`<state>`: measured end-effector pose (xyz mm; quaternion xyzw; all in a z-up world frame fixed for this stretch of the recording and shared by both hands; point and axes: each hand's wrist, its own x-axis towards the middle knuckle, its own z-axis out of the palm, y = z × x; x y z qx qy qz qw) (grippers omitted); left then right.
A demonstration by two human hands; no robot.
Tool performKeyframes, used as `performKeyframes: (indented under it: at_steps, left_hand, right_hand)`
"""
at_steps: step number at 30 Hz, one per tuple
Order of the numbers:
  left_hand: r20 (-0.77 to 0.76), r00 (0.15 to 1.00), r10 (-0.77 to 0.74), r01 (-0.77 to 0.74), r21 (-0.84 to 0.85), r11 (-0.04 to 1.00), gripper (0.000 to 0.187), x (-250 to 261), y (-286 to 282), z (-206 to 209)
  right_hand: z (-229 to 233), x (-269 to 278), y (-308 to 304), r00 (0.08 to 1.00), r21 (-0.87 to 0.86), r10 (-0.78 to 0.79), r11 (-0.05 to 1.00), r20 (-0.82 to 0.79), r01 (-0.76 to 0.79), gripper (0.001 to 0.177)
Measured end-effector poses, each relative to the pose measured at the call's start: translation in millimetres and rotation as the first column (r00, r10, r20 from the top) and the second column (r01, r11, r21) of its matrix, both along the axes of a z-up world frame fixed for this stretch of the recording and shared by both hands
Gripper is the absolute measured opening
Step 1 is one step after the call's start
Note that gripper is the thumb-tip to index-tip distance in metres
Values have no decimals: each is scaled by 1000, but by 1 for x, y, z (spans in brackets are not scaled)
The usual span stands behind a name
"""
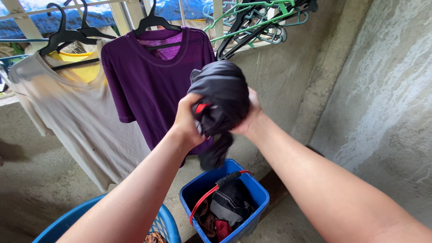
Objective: The person removes a dark garment from a blue laundry basket, turns it inside out, and places it back. Then the person takes a gray long-sleeved shirt, places it on a green hanger, and hangs it on a clothes rack. Finally, the person picks up a blue garment from the basket and begins to unfold it.
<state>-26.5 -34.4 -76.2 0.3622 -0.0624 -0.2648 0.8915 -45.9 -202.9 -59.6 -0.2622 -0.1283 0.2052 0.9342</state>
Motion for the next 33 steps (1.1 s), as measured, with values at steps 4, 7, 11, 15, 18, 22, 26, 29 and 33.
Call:
performKeyframes:
  at_steps: [4, 7, 11, 15, 18, 22, 26, 29, 33]
  left_hand:
    - [459, 791, 403, -559, 277, 782, 45, -16, -12, 54]
    - [869, 375, 322, -881, 226, 415, 52, -31, -9, 69]
    - [972, 180, 149, -839, 73, 539, 44, -32, -17, 57]
    - [815, 446, 370, -722, 84, 687, 33, -20, -21, 43]
    - [403, 747, 529, -623, 147, 768, 27, -18, -8, 36]
    - [-153, 956, 251, -220, 192, 956, 39, -20, 4, 29]
    - [360, 792, 493, -579, 185, 794, 26, -3, -2, 38]
    - [834, 335, 439, -891, 129, 435, 36, 7, 7, 58]
    - [967, -246, 67, -889, -253, 380, 46, 8, 15, 72]
  right_hand:
    - [29, -7, -4, 978, -246, -117, 967, -173, 72, 57]
    - [29, -19, -3, 842, -612, -409, 781, -352, 124, 55]
    - [6, -30, 5, 954, -422, -206, 901, -218, 98, 84]
    - [2, -13, 3, 988, 12, -69, 997, -135, 71, 67]
    - [3, 2, 4, 970, -247, -216, 952, -115, 183, 73]
    - [4, 13, 13, 986, -244, -147, 962, -80, 124, 68]
    - [9, 13, 18, 999, -73, -23, 997, -34, 20, 65]
    - [27, 11, 18, 979, -318, -46, 948, -201, -21, 63]
    - [35, 5, 11, 946, -464, -181, 885, -269, 38, 81]
